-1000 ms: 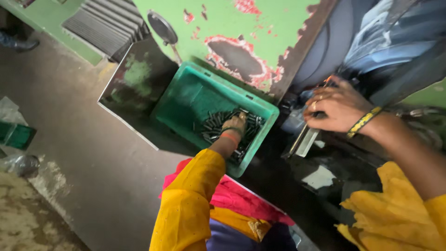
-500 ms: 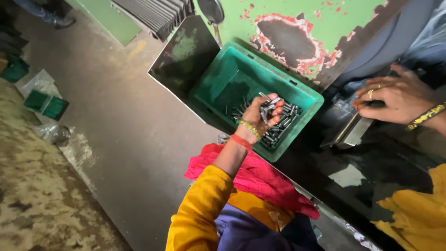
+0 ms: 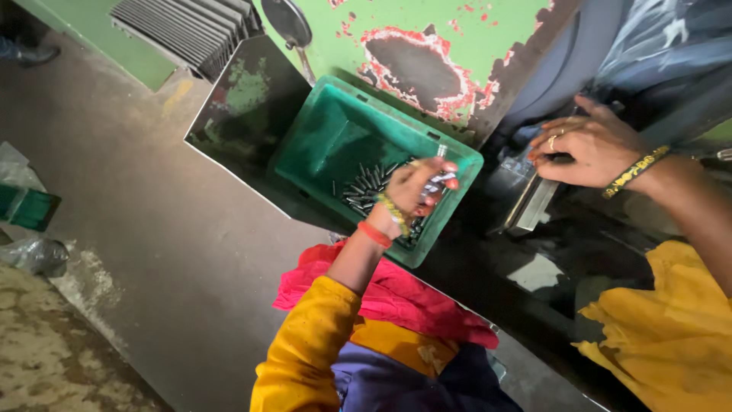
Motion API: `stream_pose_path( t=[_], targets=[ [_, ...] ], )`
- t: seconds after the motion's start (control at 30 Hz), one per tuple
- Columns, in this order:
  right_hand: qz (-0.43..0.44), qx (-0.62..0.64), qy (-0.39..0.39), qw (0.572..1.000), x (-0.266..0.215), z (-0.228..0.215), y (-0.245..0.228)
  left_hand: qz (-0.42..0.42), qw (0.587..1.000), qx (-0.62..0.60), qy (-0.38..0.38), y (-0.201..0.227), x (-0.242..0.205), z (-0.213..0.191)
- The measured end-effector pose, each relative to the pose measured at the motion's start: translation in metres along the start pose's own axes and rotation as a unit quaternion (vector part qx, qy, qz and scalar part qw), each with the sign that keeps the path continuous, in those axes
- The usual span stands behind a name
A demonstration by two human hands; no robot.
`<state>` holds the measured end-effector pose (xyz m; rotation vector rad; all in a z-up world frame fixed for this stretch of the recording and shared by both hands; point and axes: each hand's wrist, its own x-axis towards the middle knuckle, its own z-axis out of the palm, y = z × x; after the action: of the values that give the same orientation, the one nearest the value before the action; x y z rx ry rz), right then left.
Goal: The person repeatedly picks small metal pins from a green bin and presses them against a rotating grinding wheel to smooth their ends. The person handles the pins one at a time, placing each finished piece back into the bin.
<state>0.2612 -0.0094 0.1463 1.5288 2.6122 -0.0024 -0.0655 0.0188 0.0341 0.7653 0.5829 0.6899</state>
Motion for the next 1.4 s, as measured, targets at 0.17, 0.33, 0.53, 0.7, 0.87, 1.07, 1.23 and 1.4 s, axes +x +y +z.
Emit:
stream_pose_path(
  t=[0.17,0.33,0.53,0.7,0.87,1.07,1.23,1.4],
  targets=[
    [0.001,0.009,-0.011,1.0,0.001,-0.002,0.001,-0.02,0.969,-0.245,-0.032,0.006,-0.008,-0.017],
    [0.012,0.013,-0.027,0.999,0.004,-0.001,0.001,-0.022,0.996,0.011,0.081,0.007,-0.011,-0.009],
    [-0.011,0.004,0.015,1.0,0.002,0.005,0.008,0.04,0.998,0.045,0.001,-0.021,0.012,0.033],
    [-0.013,0.007,0.042,0.999,-0.001,0.011,0.01,0.109,0.994,0.009,-0.002,-0.072,0.052,0.073],
    [-0.009,0.01,0.046,0.999,-0.003,0.016,0.016,0.189,0.972,0.14,0.014,-0.083,0.068,0.088],
    [-0.007,0.033,0.031,0.999,-0.001,0.008,0.014,0.06,0.988,0.136,0.047,-0.049,0.07,0.105],
    [0.011,-0.015,-0.03,0.999,0.001,-0.012,-0.003,-0.045,0.995,-0.092,0.007,-0.02,0.057,0.091],
    [0.027,0.004,-0.06,0.998,-0.002,-0.017,-0.012,-0.011,0.951,-0.308,0.016,-0.018,0.038,0.013]
  ],
)
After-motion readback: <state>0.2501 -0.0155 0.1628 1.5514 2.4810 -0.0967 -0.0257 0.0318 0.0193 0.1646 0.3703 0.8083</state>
